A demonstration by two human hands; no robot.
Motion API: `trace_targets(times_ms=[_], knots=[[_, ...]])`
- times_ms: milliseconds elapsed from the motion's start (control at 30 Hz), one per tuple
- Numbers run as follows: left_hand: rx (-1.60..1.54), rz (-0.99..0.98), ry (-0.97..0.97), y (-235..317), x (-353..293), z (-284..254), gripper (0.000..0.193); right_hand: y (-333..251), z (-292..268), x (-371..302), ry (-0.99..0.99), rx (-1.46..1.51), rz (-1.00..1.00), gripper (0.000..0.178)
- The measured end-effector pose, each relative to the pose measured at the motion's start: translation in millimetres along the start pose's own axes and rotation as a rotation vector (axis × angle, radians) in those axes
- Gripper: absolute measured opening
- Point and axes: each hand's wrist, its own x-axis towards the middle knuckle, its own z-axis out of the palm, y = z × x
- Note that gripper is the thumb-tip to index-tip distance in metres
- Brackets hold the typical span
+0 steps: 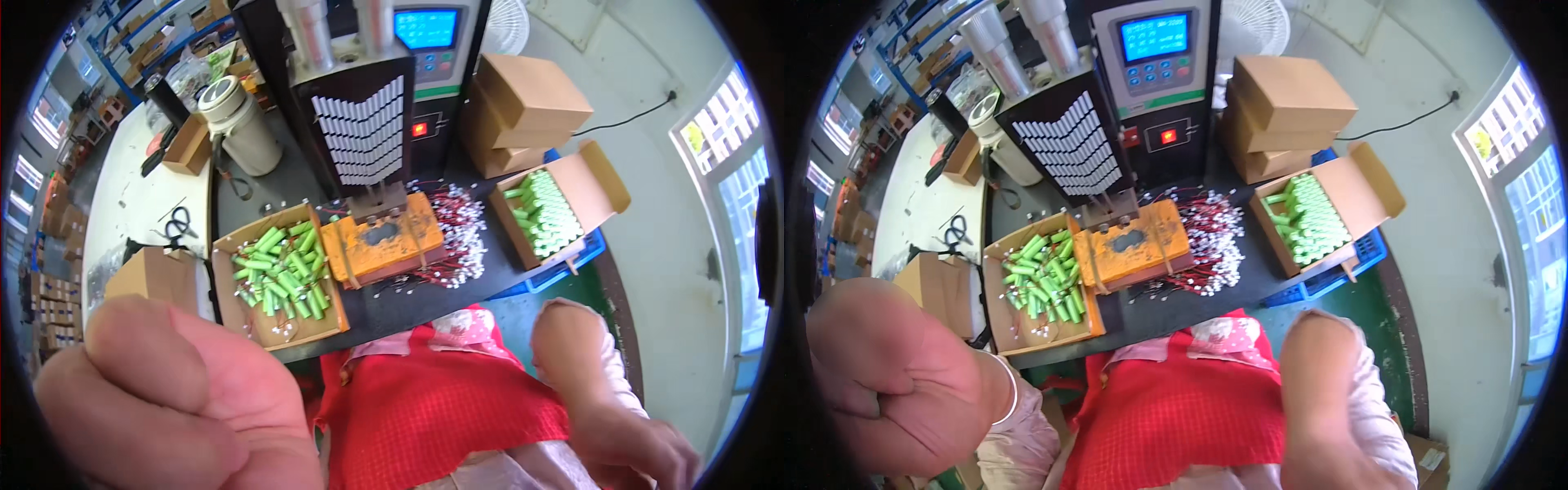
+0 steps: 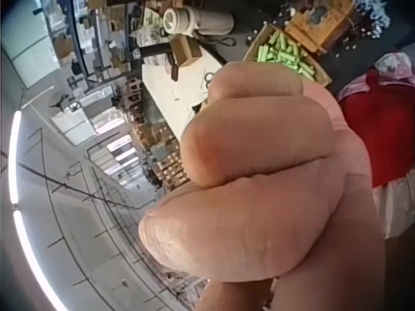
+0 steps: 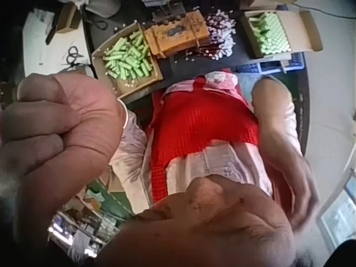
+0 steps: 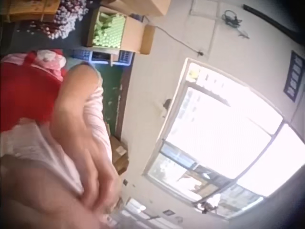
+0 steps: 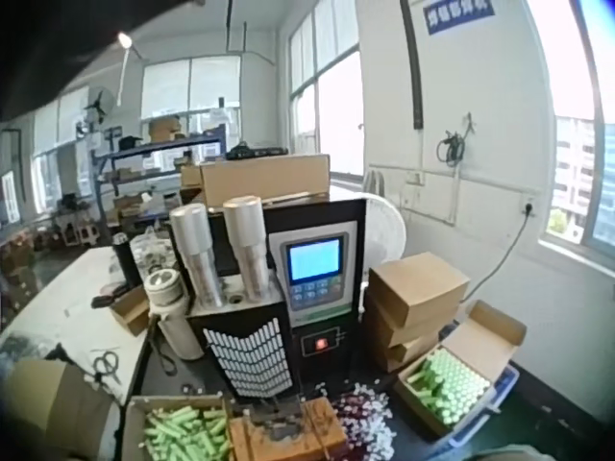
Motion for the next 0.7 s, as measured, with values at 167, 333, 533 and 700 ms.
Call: trace_targets(times_ms=[167,333,533,700], knots=[[-0.095,-0.014,-0.009,-8,-1,-2,0.019,14,12,-23,0.257,0.162,-0.133,0.016],[-0.190,-0.136,-0.070,-13,7,7,0.016,-1,46,-40,0.076,0.388,0.147,0.018],[-0.127,-0.208,-0.064,-25,-4,-3,0.013,-12,55,-57,-0.069,0.847,0.490,0.021],[-0.103,-0.279,-0.052,-32,-7,-1,0.011,-13,50,-60,-0.212,1.205,0.792,0.025]])
